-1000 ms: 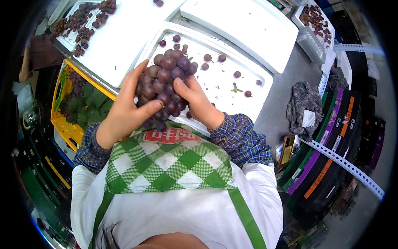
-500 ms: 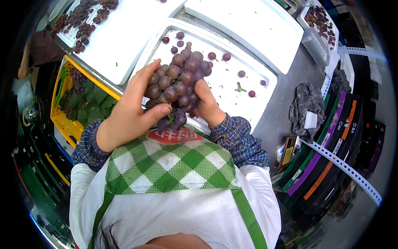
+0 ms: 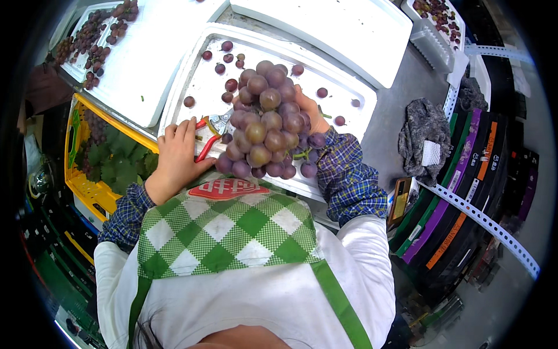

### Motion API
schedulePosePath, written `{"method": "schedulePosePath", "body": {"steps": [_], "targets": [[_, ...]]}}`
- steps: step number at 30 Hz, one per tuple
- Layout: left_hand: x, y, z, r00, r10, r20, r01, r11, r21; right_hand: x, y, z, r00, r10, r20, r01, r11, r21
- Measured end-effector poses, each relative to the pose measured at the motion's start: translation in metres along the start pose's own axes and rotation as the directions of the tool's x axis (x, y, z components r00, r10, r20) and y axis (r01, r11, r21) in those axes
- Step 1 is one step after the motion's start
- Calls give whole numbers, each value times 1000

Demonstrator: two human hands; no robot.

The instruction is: The person holds a bunch of grapes and uses shears to trim individual grapes and excess stems, then places the bunch into a crate.

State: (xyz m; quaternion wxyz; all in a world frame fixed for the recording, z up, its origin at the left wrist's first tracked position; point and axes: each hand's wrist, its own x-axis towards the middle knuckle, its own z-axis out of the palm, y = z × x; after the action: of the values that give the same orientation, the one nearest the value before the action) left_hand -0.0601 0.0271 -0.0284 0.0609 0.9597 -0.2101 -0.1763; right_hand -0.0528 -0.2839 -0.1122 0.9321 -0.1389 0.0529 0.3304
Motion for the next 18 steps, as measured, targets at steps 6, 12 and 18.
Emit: {"method": "schedulePosePath", "body": {"steps": [6,12,18], "targets": [[11,-8,-11,997,-20,78,18,999,26,-13,1,13,997,41,69,-37,998,-54],[-5,-45,-56,977,140,160,-33,844,-536,-32,6,26,983,49,179,-43,998,-34],[-25,-51,-106,887,300,350,152,525,-837,-30,6,56,967,-1,254,-27,994,104]]}}
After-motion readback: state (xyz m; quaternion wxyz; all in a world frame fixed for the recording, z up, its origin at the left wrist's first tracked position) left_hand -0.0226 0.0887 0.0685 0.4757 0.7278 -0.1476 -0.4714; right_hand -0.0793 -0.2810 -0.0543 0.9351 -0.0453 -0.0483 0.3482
